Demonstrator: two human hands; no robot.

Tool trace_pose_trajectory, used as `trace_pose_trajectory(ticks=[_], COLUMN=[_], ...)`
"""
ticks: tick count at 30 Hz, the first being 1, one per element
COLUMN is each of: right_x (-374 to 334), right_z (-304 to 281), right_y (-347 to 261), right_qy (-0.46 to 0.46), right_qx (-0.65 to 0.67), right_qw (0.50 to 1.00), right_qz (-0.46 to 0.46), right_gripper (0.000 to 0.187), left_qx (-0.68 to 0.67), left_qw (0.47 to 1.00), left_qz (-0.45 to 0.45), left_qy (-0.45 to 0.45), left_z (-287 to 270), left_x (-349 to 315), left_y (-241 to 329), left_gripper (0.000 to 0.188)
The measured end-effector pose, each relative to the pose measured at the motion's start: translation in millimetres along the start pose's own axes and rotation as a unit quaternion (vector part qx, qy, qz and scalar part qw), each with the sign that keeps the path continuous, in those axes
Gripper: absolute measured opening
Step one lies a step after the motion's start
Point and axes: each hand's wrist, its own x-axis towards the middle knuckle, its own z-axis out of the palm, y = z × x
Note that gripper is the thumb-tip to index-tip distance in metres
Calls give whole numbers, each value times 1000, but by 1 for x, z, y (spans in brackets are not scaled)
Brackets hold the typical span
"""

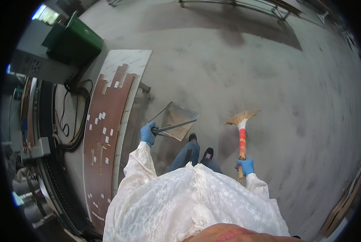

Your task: The person sweeps sawdust and debris from a concrete floor using a broom and dustpan, then walks to a green bin and disposes of the collected material. The person continues sweeping additional areas and walks through the workshop carrying the tools.

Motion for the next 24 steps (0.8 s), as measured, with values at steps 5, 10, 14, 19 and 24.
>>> trace_pose_trajectory(ticks=[5,10,14,19,24], right_x=[91,164,218,295,404], right_z=[33,92,138,195,255], right_y=[-97,-186,-257,-364,-504], right_qy=[0,15,24,13,-16], right_qx=[47,50,78,-12,-72], right_qw=[997,996,993,999,997], right_qz=[55,76,89,29,0], right_gripper=[32,27,28,28,21], left_qx=[-23,-19,30,-27,-76], left_qw=[999,995,988,988,987], left_qz=[14,43,105,96,121], left_qy=[-44,-93,-111,-120,-74], left_z=[77,154,212,281,328], left_x=[79,176,245,334,414], left_y=[77,170,256,370,489], left_gripper=[8,13,16,19,17])
